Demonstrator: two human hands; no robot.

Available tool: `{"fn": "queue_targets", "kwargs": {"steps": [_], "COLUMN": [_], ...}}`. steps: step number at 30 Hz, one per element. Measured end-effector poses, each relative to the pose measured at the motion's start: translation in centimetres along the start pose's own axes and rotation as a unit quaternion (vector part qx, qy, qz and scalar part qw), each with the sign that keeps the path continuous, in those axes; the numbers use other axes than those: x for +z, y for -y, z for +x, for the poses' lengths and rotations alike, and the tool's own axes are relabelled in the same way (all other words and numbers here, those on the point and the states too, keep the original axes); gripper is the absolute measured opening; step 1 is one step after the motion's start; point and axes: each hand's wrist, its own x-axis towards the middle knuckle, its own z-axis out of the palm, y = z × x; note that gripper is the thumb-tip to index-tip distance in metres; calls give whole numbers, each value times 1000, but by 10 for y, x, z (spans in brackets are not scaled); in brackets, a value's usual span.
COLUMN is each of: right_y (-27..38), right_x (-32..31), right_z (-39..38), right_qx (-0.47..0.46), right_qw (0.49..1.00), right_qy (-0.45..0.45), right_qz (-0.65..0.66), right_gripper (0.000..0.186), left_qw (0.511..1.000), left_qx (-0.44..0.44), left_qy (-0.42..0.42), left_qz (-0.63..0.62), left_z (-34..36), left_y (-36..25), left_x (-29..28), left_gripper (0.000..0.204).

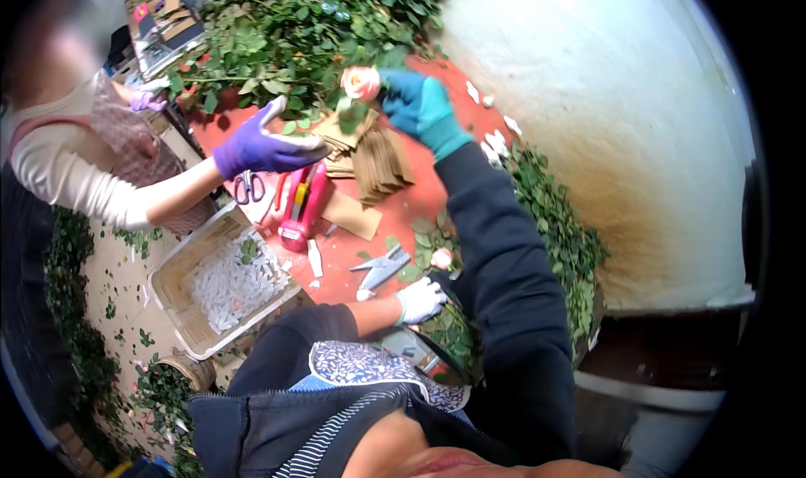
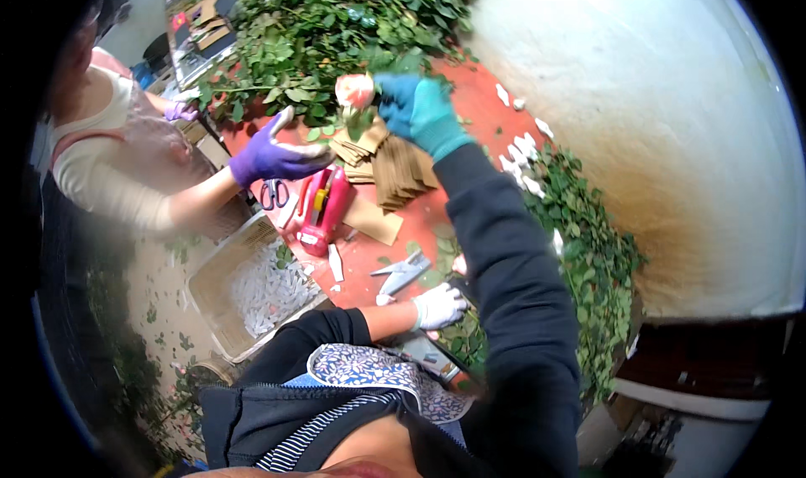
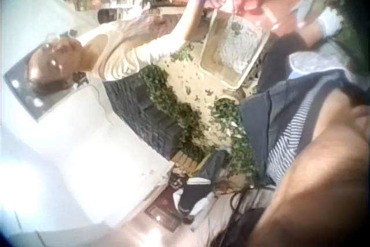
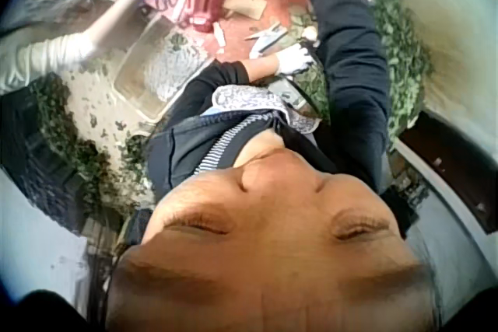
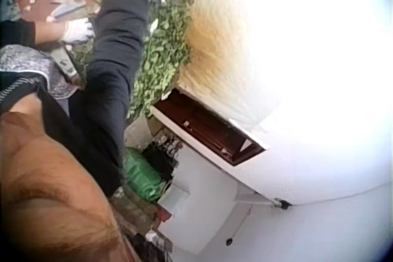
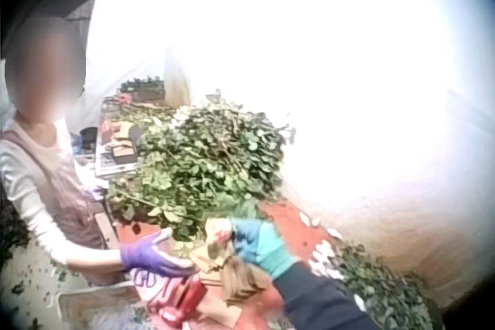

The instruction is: The person assembles a bouquet by placing roses into a black box, adding greenery, and inserting a cardboard spacer.

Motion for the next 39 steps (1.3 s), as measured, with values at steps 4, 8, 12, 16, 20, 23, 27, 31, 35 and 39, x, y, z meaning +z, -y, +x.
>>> {"fn": "queue_targets", "kwargs": {"steps": [4,8,12,16,20,23,27,31,35,39], "right_y": [-33,-16,-2,19,108,155,190,171,132,85], "right_x": [69,72,65,34,-74,-110,-118,-58,-9,32], "right_z": [3,13,23,11,-33,-108,-246,-366,-426,-446], "right_qx": [19,22,37,-35,85,137,429,480,445,400], "right_qw": [989,985,980,979,992,970,879,863,883,800], "right_qy": [81,100,111,-4,95,102,202,117,94,159], "right_qz": [-126,-137,-159,-201,-10,-172,54,105,-113,-417], "right_gripper": [37,36,30,32,21,27,29,32,42,50], "left_qw": [997,999,1000,998,998,999,996,985,933,919], "left_qx": [-43,-26,8,16,2,-41,-7,-24,-220,-227], "left_qy": [65,22,-11,56,49,29,49,57,172,229], "left_qz": [-16,-12,-12,-14,-28,-7,-74,-163,-227,-227], "left_z": [-10,-13,-3,0,7,-14,0,-4,-35,-25], "left_y": [2,8,13,5,-3,22,15,28,53,35], "left_x": [-14,1,20,-21,-14,-13,-27,-44,-98,-136], "left_gripper": [16,17,18,18,27,31,32,39,39,33]}}
